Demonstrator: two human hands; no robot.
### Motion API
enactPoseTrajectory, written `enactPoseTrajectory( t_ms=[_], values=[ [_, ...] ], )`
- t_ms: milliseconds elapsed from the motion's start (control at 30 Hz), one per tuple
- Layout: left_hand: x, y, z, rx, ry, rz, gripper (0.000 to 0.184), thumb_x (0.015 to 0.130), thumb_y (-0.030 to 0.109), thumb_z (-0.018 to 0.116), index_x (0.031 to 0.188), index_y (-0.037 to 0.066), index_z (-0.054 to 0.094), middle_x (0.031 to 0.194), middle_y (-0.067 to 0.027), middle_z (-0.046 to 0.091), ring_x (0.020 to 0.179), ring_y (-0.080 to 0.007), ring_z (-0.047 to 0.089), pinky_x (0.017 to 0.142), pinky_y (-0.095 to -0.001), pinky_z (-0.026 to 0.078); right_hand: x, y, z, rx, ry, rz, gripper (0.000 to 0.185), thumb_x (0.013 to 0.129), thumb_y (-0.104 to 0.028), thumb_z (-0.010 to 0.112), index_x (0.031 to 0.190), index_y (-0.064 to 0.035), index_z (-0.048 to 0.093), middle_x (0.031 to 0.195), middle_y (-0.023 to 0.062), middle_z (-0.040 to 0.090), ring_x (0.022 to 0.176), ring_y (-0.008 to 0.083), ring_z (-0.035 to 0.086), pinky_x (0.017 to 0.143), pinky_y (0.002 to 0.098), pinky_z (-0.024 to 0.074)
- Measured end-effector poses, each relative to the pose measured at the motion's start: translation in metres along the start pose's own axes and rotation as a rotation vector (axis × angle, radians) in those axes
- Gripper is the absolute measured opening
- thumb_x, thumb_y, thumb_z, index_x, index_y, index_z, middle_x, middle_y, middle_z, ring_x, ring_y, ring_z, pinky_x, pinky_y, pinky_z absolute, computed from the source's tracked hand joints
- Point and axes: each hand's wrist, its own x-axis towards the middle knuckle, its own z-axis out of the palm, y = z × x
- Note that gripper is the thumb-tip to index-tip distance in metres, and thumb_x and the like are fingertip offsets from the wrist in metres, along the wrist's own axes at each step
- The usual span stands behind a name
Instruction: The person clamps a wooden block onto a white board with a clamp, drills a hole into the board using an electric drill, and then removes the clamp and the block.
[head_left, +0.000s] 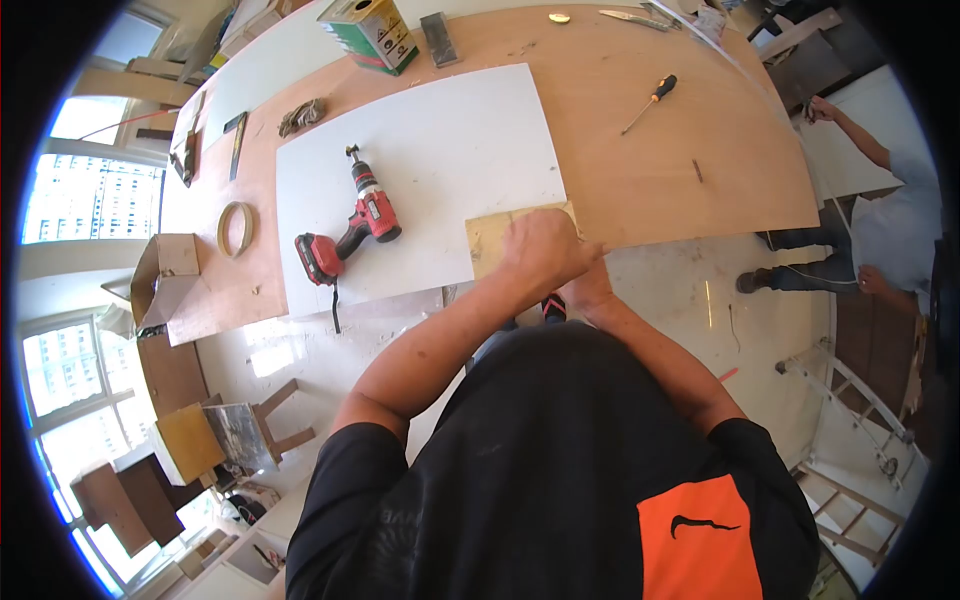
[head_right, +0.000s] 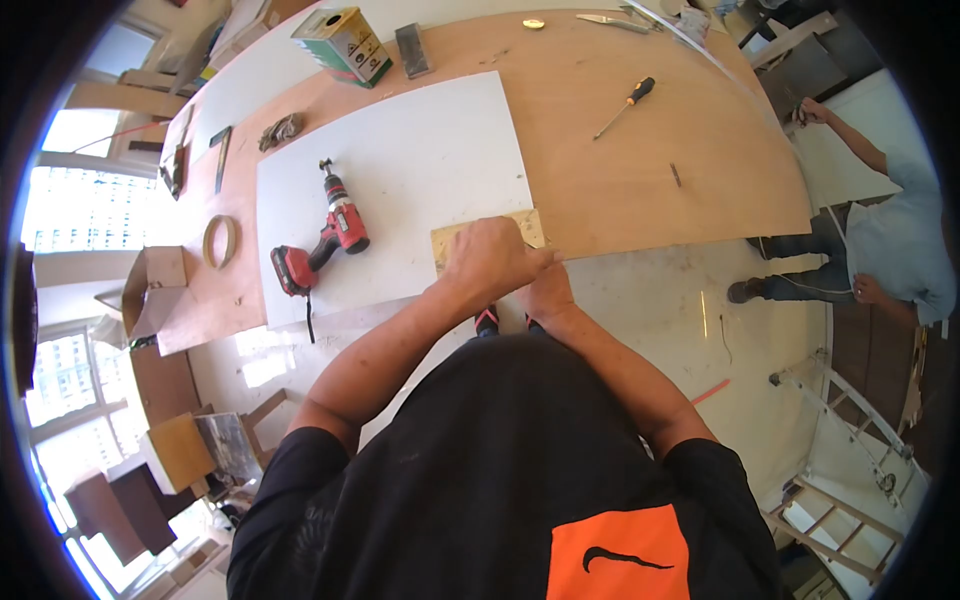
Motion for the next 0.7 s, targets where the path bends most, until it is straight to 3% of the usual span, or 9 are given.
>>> enactPoseTrajectory(
  t_ms=[133, 233, 333, 433, 467, 567, 633, 700],
  values=[
    [0.003, 0.006, 0.003, -0.032, -0.022, -0.038, 0.053, 0.082, 0.047, 0.076, 0.078, -0.006, 0.073, 0.082, -0.0286, 0.071, 0.083, -0.0436, 0.072, 0.075, -0.0497, 0.056, -0.003, 0.013, 0.01, 0.007, 0.002, 0.059, 0.028, 0.09, -0.025, 0.069, 0.111, -0.0066, 0.067, 0.097, 0.0191, 0.073, 0.095, 0.0419, 0.069, 0.077, 0.0497, 0.0533],
    [0.004, 0.007, 0.011, -0.092, 0.066, -0.001, 0.037, 0.076, 0.028, 0.074, 0.072, -0.008, 0.069, 0.074, -0.0302, 0.068, 0.074, -0.0456, 0.069, 0.07, -0.0521, 0.053, -0.007, 0.016, 0.014, 0.102, 0.033, 0.085, 0.026, 0.09, -0.024, 0.069, 0.11, -0.0072, 0.066, 0.097, 0.0195, 0.072, 0.095, 0.0423, 0.068, 0.078, 0.0499, 0.0533],
    [0.013, -0.007, 0.018, -0.01, 0.043, 0.134, 0.035, 0.076, 0.021, 0.07, 0.09, -0.011, 0.069, 0.085, -0.0337, 0.069, 0.083, -0.0487, 0.069, 0.075, -0.0526, 0.054, -0.009, 0.02, 0.013, 0.033, 0.025, 0.022, 0.022, 0.09, -0.021, 0.068, 0.106, -0.0059, 0.066, 0.095, 0.0217, 0.072, 0.093, 0.0437, 0.068, 0.077, 0.0493, 0.0541],
    [0.035, -0.033, 0.018, 0.104, -0.073, 0.351, 0.048, 0.077, 0.016, 0.067, 0.114, -0.013, 0.063, 0.096, -0.0352, 0.069, 0.092, -0.0503, 0.068, 0.082, -0.0523, 0.054, -0.007, 0.02, 0.017, -0.079, 0.02, 0.061, 0.018, 0.092, -0.018, 0.065, 0.101, -0.0029, 0.065, 0.09, 0.025, 0.07, 0.087, 0.0455, 0.068, 0.076, 0.0502, 0.0548],
    [0.039, -0.038, 0.013, 0.171, -0.167, 0.373, 0.059, 0.079, 0.015, 0.067, 0.13, -0.012, 0.055, 0.107, -0.0334, 0.069, 0.097, -0.0492, 0.068, 0.086, -0.0508, 0.055, -0.007, 0.02, 0.019, -0.112, 0.024, 0.099, 0.017, 0.092, -0.018, 0.064, 0.099, -0.0018, 0.064, 0.088, 0.0261, 0.07, 0.085, 0.0462, 0.068, 0.075, 0.0508, 0.0549],
    [0.038, -0.059, -0.001, -0.266, -0.04, 0.496, 0.062, 0.082, 0.019, 0.069, 0.134, -0.011, 0.054, 0.117, -0.0302, 0.069, 0.099, -0.0461, 0.069, 0.089, -0.049, 0.056, -0.002, 0.005, 0.009, -0.17, -0.038, 0.148, 0.019, 0.094, -0.018, 0.061, 0.096, 0.0002, 0.063, 0.082, 0.0279, 0.068, 0.08, 0.0474, 0.068, 0.074, 0.0538, 0.0545],
    [0.029, -0.069, -0.008, -0.363, 0.119, 0.206, 0.069, 0.084, 0.024, 0.072, 0.14, -0.009, 0.05, 0.123, -0.0262, 0.068, 0.107, -0.0406, 0.068, 0.096, -0.0472, 0.053, 0.001, 0.004, 0.01, -0.121, -0.016, 0.164, 0.019, 0.095, -0.019, 0.06, 0.096, -0.0001, 0.063, 0.08, 0.0277, 0.067, 0.079, 0.0477, 0.067, 0.072, 0.0544, 0.0541],
    [0.038, -0.11, 0.03, -0.14, 0.472, -0.003, 0.078, 0.081, 0.027, 0.075, 0.145, -0.006, 0.046, 0.128, -0.0252, 0.065, 0.119, -0.0396, 0.063, 0.103, -0.0471, 0.049, -0.002, 0.005, 0.01, -0.097, 0.001, 0.182, 0.02, 0.096, -0.02, 0.06, 0.095, -0.0005, 0.063, 0.08, 0.0273, 0.067, 0.078, 0.0477, 0.067, 0.071, 0.0545, 0.0536]
  ],
)
